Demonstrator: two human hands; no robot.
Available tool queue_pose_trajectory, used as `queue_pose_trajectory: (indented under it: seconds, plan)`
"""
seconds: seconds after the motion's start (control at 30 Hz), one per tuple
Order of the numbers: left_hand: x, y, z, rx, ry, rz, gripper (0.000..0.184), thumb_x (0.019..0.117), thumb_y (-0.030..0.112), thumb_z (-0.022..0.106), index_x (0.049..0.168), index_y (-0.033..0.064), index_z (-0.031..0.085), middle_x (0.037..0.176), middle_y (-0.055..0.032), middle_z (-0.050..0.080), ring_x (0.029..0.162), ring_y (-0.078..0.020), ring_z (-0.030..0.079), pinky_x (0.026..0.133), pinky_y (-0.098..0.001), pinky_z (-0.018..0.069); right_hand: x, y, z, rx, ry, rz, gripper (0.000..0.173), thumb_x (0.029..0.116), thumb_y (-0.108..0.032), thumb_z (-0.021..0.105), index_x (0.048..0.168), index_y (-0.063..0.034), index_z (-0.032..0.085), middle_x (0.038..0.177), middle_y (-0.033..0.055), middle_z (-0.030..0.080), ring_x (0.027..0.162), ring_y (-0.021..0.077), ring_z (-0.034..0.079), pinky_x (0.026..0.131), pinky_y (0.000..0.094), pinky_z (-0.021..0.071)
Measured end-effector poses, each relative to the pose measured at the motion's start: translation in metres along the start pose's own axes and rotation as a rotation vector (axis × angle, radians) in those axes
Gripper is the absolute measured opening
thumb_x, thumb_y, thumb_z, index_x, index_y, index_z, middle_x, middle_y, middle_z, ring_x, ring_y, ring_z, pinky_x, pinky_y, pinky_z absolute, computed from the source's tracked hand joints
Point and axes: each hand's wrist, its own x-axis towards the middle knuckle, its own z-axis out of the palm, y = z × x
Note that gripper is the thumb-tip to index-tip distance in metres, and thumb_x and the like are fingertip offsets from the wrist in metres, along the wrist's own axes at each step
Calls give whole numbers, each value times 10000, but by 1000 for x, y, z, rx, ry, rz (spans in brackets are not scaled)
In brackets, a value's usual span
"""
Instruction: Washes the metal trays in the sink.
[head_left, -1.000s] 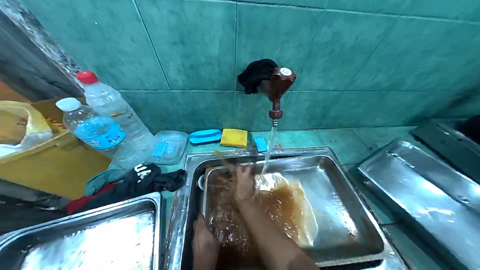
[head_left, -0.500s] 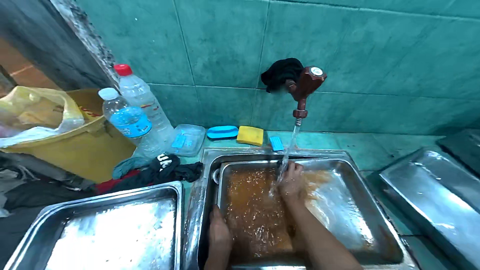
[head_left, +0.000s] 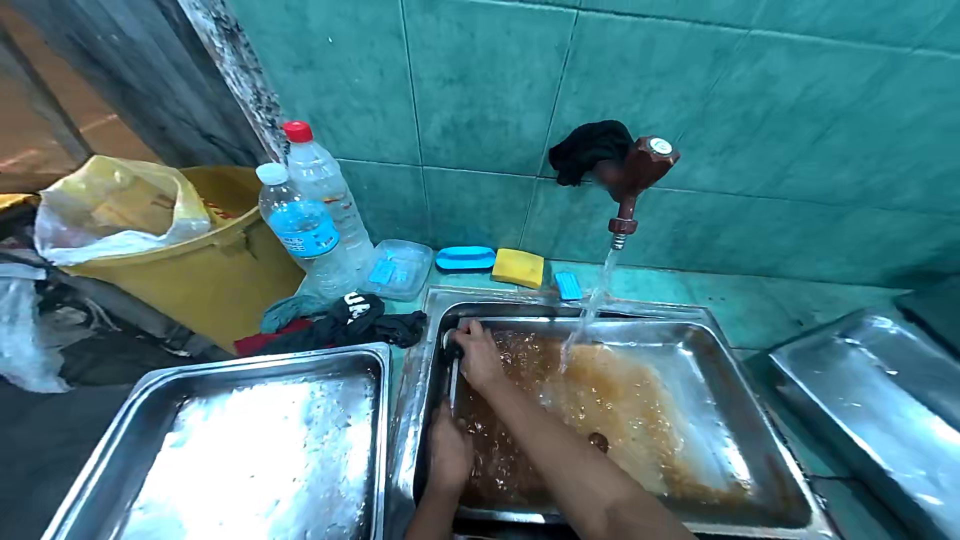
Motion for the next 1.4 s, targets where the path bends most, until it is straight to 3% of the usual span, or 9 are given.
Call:
queue_pose_trajectory:
  seconds: [0.2,0.3,0.47,0.67,0.83,0.93,1.0,1.23,1.4]
  plan:
    - [0,-4,4,-414,185,79,555,1139,359,265,1424,-18,557,1416,-223,596,1357,-321,545,1160,-512,399,-88,6,7,240,-154,-16,366,934,27,534,1201,-113,742,1336,161,626,1232,316,607,1070,466,500]
    - [-5,1,1,-423,173,53,610,1141,371,197,1475,-46,491,1488,-249,529,1425,-323,482,1202,-494,346,-58,11,4,194,-98,64,328,906,55,583,1147,-100,743,1319,162,626,1202,327,625,1013,499,532]
    - [2,-12,5,-595,123,62,686,1124,433,91,1523,-2,440,1576,-195,452,1478,-309,410,1218,-506,310,17,22,-1,200,46,225,404,877,-10,667,1275,-80,670,1369,231,583,1204,402,620,976,584,539]
    - [7,-19,11,-725,63,65,911,1024,663,-41,1541,92,446,1579,-129,469,1448,-296,444,1170,-556,355,-57,10,0,265,-125,150,359,931,-69,652,1290,-58,640,1432,211,553,1280,368,586,1033,560,514]
    - [9,-17,12,-689,66,75,844,1059,633,44,1534,67,453,1576,-149,467,1457,-300,433,1189,-547,334,-138,-16,-5,250,-423,203,458,909,-115,692,1354,-59,598,1413,204,559,1258,363,595,1040,563,510]
    - [6,-16,9,-408,61,106,508,1119,352,412,1517,38,444,1415,-247,566,1262,-385,579,1046,-589,466,-155,-15,-14,162,-614,104,376,955,-171,663,1309,-42,645,1303,226,637,1225,386,614,1040,594,485]
    - [6,-12,8,-168,41,71,516,1063,149,539,1552,58,403,1393,-271,582,1250,-425,602,1043,-617,478,-162,-7,-21,98,-718,30,317,1008,-208,602,1275,-55,677,1262,210,672,1226,385,614,1046,605,465]
    - [3,-9,9,25,86,97,560,1043,74,543,1577,49,380,1440,-288,552,1311,-470,557,1081,-657,430,-227,90,-120,-41,-585,96,269,1020,-182,613,1251,-110,731,1313,134,680,1296,327,579,1146,542,401]
    - [5,-9,10,20,87,105,572,1046,71,528,1592,58,357,1454,-287,541,1329,-469,542,1097,-663,413,-290,190,-221,-131,-499,300,236,985,-99,661,1209,-80,735,1213,128,708,1161,315,650,1055,548,480]
